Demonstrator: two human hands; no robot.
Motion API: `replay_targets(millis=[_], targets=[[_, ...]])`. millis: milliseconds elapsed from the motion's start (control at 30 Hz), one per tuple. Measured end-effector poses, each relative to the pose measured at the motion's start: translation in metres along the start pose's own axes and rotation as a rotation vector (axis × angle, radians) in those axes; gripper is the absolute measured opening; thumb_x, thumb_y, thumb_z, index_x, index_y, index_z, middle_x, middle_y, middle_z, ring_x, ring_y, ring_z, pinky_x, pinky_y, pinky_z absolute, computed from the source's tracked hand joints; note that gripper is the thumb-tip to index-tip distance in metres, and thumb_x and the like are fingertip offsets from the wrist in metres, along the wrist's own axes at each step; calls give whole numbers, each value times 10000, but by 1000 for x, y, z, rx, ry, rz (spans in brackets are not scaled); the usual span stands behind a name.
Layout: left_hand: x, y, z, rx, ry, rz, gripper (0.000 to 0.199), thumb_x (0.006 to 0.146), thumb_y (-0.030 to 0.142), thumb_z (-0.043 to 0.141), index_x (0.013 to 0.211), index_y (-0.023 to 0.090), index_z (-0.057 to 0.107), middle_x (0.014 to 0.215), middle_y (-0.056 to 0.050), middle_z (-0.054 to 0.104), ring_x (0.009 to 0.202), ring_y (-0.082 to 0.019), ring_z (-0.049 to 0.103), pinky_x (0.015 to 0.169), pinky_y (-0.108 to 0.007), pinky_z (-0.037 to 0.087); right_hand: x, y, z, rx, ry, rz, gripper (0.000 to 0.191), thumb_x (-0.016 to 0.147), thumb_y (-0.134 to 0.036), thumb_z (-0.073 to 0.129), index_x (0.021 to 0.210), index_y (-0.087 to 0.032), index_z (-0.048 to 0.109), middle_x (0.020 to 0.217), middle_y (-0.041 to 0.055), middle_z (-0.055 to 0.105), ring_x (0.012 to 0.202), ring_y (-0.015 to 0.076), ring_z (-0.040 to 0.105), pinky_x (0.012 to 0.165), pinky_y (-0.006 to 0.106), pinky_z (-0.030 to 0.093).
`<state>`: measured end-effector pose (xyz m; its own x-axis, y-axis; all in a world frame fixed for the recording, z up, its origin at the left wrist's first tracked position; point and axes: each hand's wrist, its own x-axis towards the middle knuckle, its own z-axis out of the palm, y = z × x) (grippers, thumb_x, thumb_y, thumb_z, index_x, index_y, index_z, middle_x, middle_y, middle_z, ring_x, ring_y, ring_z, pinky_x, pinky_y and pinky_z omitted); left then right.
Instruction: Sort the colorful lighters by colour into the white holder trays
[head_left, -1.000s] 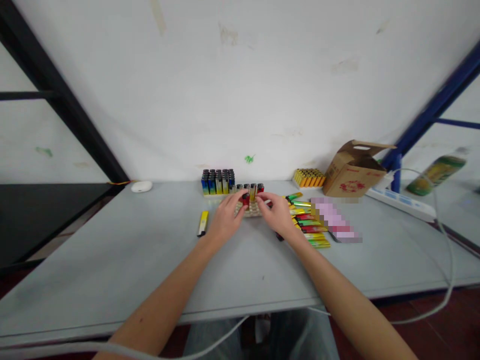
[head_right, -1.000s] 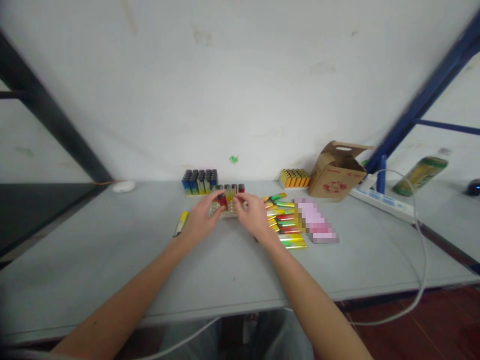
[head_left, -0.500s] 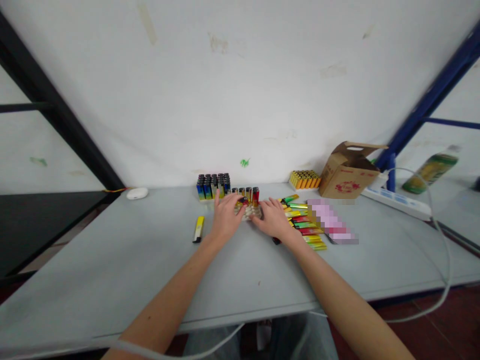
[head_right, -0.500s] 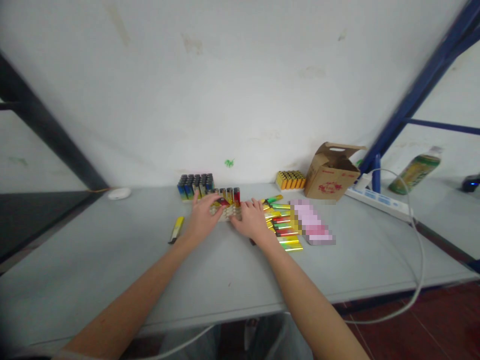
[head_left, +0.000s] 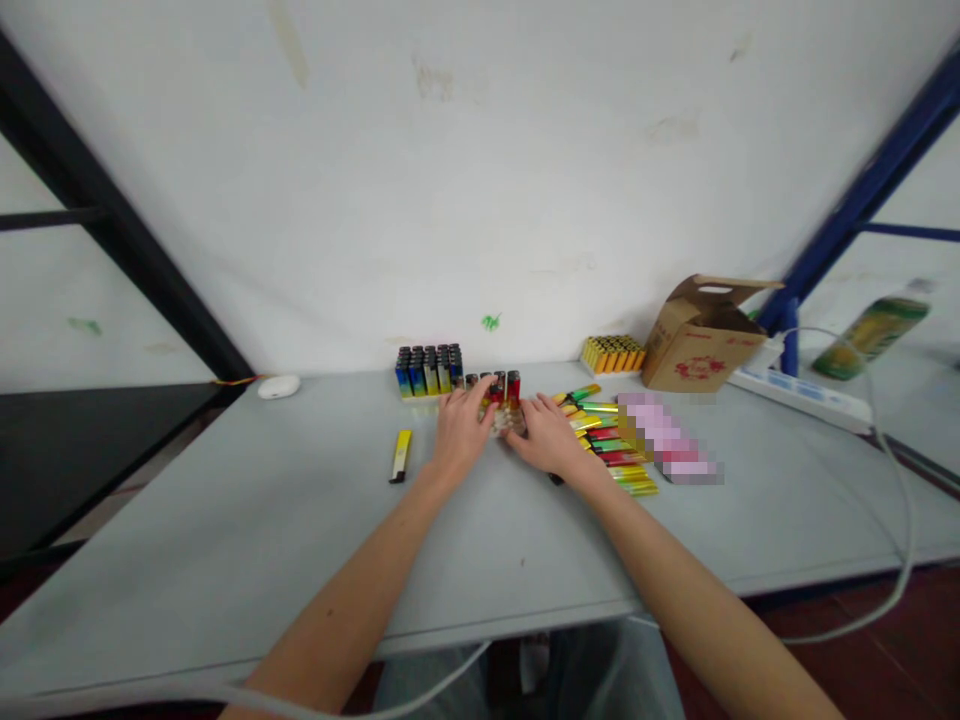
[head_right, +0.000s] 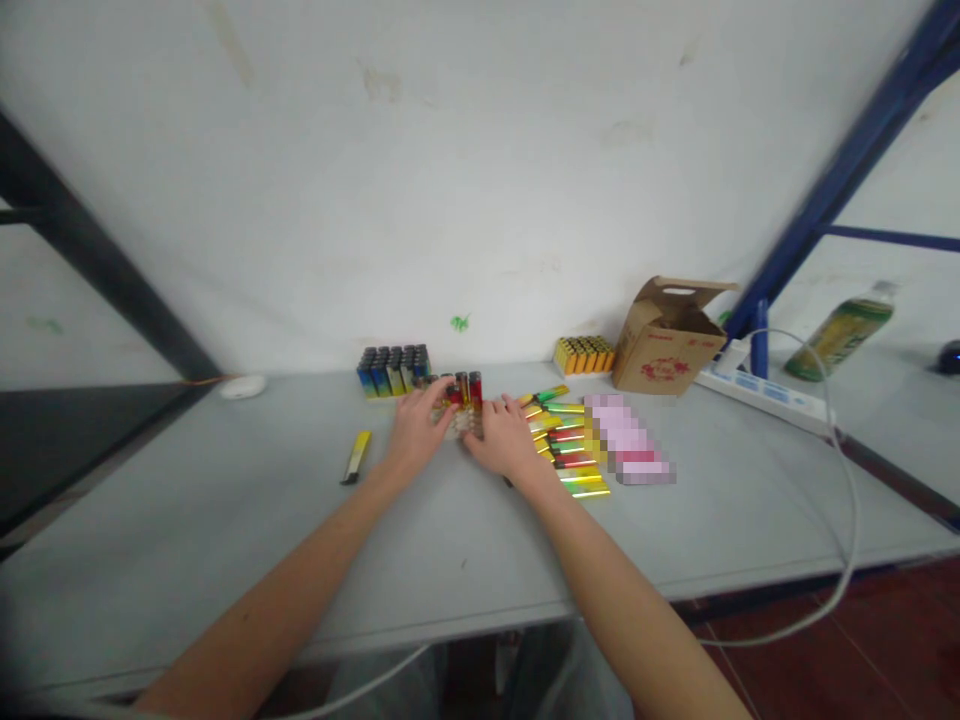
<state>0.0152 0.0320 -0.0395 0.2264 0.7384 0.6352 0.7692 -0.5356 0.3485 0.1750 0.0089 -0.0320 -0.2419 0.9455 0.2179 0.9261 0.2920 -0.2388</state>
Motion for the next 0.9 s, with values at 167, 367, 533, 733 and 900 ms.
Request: replay_targets(millis=[167,367,533,733,900], targets=[[-1,0,0,4,-2,12,356,911,218,523,1265,228,558,1055,-62,710,963,-236,617,908,-397,402,-1,0,0,-7,5,-2,540,896,-428,500,1232,-8,551,1273,233,593,1315,359,410,1126,429,237],[0,2,0,-7,-12,-3,362,915,225,517,1274,228,567,1023,-72,720,942,-231,634,916,-411,424,-1,-2,-1,22,-6,13,545,963,-466,368,1215,-25,565,1281,238,590,1323,355,408,1110,450,252],[2,-2,4,-104,27,-34,361,898,200,529,1255,212,580,968,-71,721,901,-224,649,891,-405,463,-1,-2,-2,13,-1,11,530,962,-463,376,1205,-33,568,1271,237,593,1311,347,420,1096,446,269],[3,-6,6,-154,61,-51,382,879,194,555,1260,206,580,923,-63,700,852,-216,631,861,-388,489,0,-2,-2,-18,-2,-2,493,947,-444,416,1197,-47,567,1250,221,605,1283,344,440,1080,432,291],[2,-5,6,-173,57,-58,378,880,193,554,1257,206,585,925,-70,691,866,-217,625,862,-389,496,0,-3,-3,-27,8,1,482,979,-429,336,1156,-60,589,1214,217,619,1221,319,483,1053,412,316]])
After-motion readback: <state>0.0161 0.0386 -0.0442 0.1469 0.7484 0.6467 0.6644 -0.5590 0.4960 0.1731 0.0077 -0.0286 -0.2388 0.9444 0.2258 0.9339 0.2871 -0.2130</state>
